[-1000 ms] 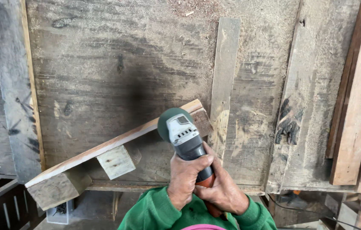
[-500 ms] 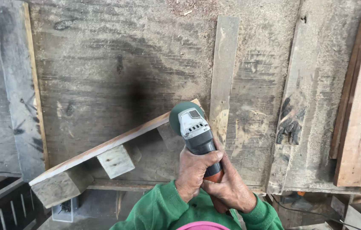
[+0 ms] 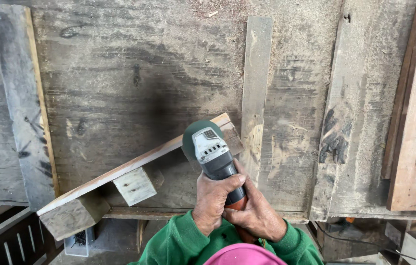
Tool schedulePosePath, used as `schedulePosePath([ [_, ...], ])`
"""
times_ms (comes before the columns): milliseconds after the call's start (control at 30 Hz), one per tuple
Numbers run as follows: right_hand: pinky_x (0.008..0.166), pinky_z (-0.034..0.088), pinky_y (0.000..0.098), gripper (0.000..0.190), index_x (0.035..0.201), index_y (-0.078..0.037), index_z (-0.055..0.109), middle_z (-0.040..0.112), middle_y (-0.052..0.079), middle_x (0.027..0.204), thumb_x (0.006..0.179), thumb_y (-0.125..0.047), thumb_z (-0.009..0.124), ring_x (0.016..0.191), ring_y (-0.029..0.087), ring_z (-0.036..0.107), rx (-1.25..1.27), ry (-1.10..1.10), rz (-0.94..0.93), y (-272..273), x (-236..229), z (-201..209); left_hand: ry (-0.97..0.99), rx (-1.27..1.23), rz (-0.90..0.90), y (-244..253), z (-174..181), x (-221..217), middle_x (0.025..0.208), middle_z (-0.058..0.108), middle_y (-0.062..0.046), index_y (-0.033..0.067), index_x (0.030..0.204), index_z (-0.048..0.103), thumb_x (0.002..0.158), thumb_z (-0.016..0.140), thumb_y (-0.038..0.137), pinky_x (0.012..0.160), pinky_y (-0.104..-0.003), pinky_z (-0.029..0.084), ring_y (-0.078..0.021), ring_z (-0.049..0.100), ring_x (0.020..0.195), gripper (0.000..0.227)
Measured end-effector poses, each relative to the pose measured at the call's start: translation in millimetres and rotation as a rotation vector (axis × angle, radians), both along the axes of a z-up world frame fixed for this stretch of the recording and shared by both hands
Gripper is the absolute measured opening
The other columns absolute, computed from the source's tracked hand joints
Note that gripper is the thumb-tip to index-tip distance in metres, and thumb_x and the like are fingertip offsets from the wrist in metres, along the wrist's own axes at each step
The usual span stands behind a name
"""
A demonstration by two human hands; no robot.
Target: The person uses an angle grinder with a sanding disc to smooth the surface of a wooden pallet piece. They move the tool back and forth along the wood, generating dust and sparks, and briefly flip the piece to work on the other side.
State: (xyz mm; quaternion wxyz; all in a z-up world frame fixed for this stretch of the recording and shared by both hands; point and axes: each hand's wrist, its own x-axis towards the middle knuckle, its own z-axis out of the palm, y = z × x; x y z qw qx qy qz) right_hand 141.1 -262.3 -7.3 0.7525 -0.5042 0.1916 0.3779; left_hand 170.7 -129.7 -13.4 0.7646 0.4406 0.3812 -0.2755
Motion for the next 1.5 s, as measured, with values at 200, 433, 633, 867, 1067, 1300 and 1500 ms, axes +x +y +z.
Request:
schedulePosePath([
  [200,0.107,0.046,0.0391,0.117,0.165,-0.012,0.005,0.048,0.015,0.146,0.073,-0.004,0.077,0.128,0.023,0.054,-0.013,-0.008,0.122,24,-6,2,0.049,0.031,0.037,31,5,-16,0.096,0.070,-0.010,-0.0014,0.108,0.065,0.073,0.085,0.009,0.076,-0.036,0.062,-0.0185,0.070,0.084,0.042],
  [433,0.108,0.045,0.0386,0.116,0.164,-0.013,0.003,0.047,0.015,0.147,0.075,0.000,0.076,0.129,0.023,0.053,0.026,0.014,0.159,41,-18,16,0.067,0.009,0.108,49,13,-40,0.095,0.071,-0.009,-0.0003,0.107,0.066,0.072,0.084,0.010,0.077,-0.036,0.062,-0.0176,0.070,0.084,0.041],
  [633,0.106,0.046,0.0386,0.115,0.163,-0.014,0.001,0.047,0.014,0.146,0.076,0.001,0.073,0.129,0.022,0.053,-0.098,0.023,0.052,26,-33,27,0.013,-0.142,0.064,28,6,-43,0.096,0.070,-0.008,0.0001,0.110,0.066,0.073,0.085,0.009,0.078,-0.035,0.060,-0.0171,0.069,0.085,0.043],
  [867,0.099,0.052,0.0390,0.116,0.163,-0.015,0.004,0.054,0.014,0.138,0.073,-0.001,0.074,0.121,0.023,0.060,-0.377,-0.004,0.020,-2,-34,30,-0.010,-0.187,-0.046,-15,-4,-31,0.100,0.071,-0.009,-0.0004,0.114,0.065,0.071,0.084,0.008,0.081,-0.036,0.061,-0.0184,0.070,0.088,0.047],
  [1067,0.097,0.055,0.0408,0.120,0.165,-0.018,0.001,0.054,0.014,0.138,0.071,-0.005,0.075,0.120,0.023,0.061,-0.368,0.053,-0.034,-17,-31,29,0.027,-0.268,-0.072,-30,-9,-23,0.100,0.070,-0.008,0.0015,0.115,0.061,0.071,0.083,0.007,0.083,-0.038,0.062,-0.0185,0.070,0.090,0.050],
  [1300,0.100,0.052,0.0392,0.119,0.163,-0.015,0.004,0.055,0.016,0.139,0.072,-0.007,0.079,0.122,0.023,0.061,-0.393,0.067,0.038,-18,-52,40,0.040,-0.257,-0.029,-28,2,-51,0.100,0.070,-0.008,0.0007,0.114,0.064,0.072,0.083,0.005,0.083,-0.036,0.060,-0.0184,0.069,0.089,0.046],
  [1500,0.094,0.058,0.0378,0.125,0.169,-0.019,0.002,0.058,0.016,0.134,0.069,-0.009,0.078,0.114,0.023,0.066,-0.462,0.111,0.101,-16,-35,36,0.088,-0.244,-0.054,-25,-7,-35,0.096,0.071,-0.008,0.0018,0.110,0.065,0.070,0.082,0.005,0.080,-0.036,0.061,-0.0178,0.071,0.084,0.043],
])
